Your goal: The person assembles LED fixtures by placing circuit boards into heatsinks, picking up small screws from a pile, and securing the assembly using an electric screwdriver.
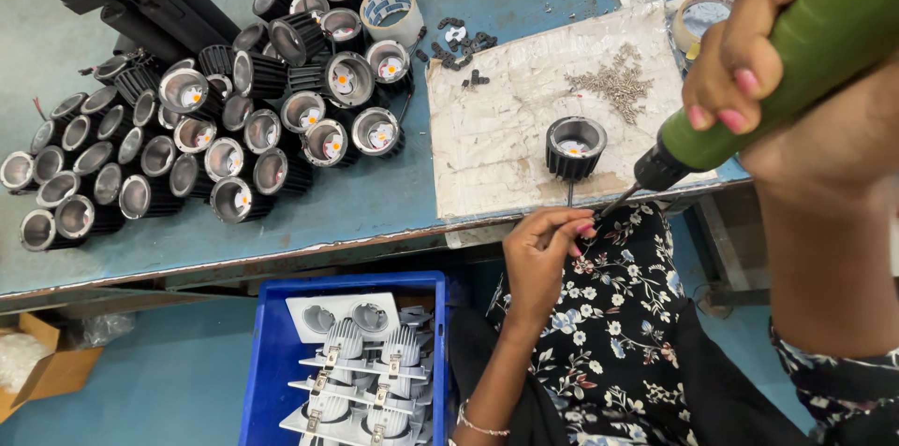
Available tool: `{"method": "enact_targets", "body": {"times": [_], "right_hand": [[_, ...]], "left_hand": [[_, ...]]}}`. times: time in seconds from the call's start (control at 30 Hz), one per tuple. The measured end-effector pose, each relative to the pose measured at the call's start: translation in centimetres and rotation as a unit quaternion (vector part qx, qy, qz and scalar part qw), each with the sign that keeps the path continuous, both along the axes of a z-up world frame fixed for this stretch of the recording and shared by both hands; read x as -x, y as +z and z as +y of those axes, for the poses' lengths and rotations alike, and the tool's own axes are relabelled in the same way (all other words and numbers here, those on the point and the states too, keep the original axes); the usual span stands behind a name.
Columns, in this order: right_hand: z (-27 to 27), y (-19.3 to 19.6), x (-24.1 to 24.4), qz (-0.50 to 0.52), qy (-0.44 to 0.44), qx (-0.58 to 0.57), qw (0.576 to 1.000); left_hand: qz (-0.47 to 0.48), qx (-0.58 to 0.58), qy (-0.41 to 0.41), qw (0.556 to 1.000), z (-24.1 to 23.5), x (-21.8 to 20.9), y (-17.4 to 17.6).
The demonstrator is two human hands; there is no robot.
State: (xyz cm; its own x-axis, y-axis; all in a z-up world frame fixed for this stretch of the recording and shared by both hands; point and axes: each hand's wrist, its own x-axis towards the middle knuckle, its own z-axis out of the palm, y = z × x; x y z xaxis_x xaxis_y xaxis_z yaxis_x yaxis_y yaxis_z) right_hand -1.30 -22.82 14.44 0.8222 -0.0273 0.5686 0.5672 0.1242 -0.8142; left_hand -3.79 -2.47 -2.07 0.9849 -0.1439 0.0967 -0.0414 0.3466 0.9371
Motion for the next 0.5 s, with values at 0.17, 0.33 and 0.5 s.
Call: {"method": "enact_targets", "body": {"times": [0.17,0.33,0.5], "right_hand": [[2.5,1.1,0.0,-0.007,-0.006,0.004,1.000],[4.3,2.5,0.6,0.011,-0.038,0.021,0.999],[4.7,2.9,0.5,0.013,-0.024,0.021,0.999]], "left_hand": [[-0.057,-0.181,0.042,0.981,-0.1,0.1,2.1],[-0.155,-0.237,0.063,0.957,0.3,-0.3,3.6],[-0.147,-0.308,0.077,0.937,0.5,-0.1,4.4]]}}
